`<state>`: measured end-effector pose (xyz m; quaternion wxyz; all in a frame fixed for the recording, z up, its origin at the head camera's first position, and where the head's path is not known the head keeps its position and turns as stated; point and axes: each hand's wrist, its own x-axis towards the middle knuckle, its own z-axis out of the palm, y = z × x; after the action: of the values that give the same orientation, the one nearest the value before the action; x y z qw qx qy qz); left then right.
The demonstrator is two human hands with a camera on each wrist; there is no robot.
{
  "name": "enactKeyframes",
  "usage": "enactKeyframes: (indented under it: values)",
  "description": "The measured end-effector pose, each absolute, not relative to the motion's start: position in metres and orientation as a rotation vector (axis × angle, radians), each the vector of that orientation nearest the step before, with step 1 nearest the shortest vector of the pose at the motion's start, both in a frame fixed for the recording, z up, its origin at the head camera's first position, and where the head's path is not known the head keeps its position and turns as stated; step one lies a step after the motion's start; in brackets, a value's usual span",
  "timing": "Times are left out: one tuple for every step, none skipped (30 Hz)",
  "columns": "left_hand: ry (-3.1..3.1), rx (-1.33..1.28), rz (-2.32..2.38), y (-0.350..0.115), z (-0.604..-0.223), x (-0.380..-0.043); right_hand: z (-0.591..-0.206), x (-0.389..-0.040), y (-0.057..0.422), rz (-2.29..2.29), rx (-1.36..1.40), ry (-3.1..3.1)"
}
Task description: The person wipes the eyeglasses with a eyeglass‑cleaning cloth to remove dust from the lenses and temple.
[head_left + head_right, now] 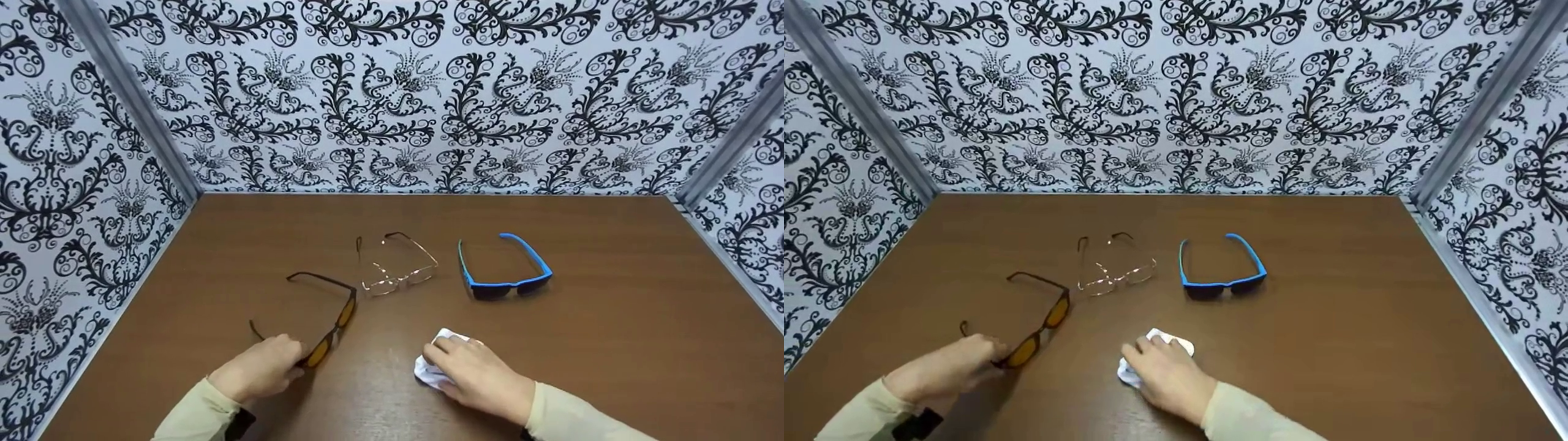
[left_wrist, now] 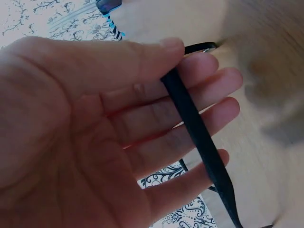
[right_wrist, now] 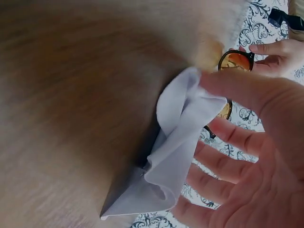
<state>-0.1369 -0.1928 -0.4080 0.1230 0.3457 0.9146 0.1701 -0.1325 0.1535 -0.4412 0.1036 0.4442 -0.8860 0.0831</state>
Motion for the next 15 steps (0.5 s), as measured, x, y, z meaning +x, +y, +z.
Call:
enactKeyframes:
  values:
    - [2.681,1.0,0.496,-0.193,-0.408,-0.136,-0.442,-0.133,0.153,0.236,1.321,-2.595]
    - [2.694,0.985,0.496,-0.193,-0.408,-0.136,-0.443,-0.133,0.153,0.229,1.329,-2.577]
    - [2.705,0.964,0.498,-0.192,-0.407,-0.136,-0.444,-0.134,0.153,0.22,1.332,-2.563]
    - [2.717,0.949,0.496,-0.191,-0.407,-0.135,-0.445,-0.135,0.153,0.214,1.332,-2.548]
    - [2.722,0.934,0.501,-0.191,-0.407,-0.135,-0.446,-0.136,0.152,0.211,1.332,-2.539]
    - [2.732,0.922,0.505,-0.19,-0.407,-0.135,-0.446,-0.137,0.152,0.212,1.332,-2.537]
    - [2.738,0.913,0.512,-0.189,-0.407,-0.135,-0.446,-0.139,0.153,0.216,1.336,-2.532]
    - [2.745,0.901,0.518,-0.189,-0.406,-0.135,-0.446,-0.14,0.153,0.22,1.339,-2.525]
    - [2.757,0.895,0.518,-0.188,-0.405,-0.134,-0.446,-0.141,0.153,0.231,1.346,-2.53]
    - [2.772,0.888,0.512,-0.188,-0.404,-0.133,-0.445,-0.142,0.154,0.252,1.356,-2.537]
    - [2.787,0.881,0.508,-0.187,-0.403,-0.133,-0.443,-0.144,0.155,0.28,1.366,-2.549]
    - [2.81,0.879,0.495,-0.187,-0.403,-0.132,-0.442,-0.145,0.156,0.312,1.376,-2.558]
    - [2.83,0.875,0.482,-0.187,-0.402,-0.131,-0.44,-0.146,0.157,0.348,1.384,-2.559]
    - [2.85,0.871,0.468,-0.188,-0.401,-0.13,-0.438,-0.147,0.159,0.386,1.387,-2.563]
    - [2.867,0.868,0.457,-0.188,-0.4,-0.129,-0.436,-0.148,0.16,0.425,1.392,-2.568]
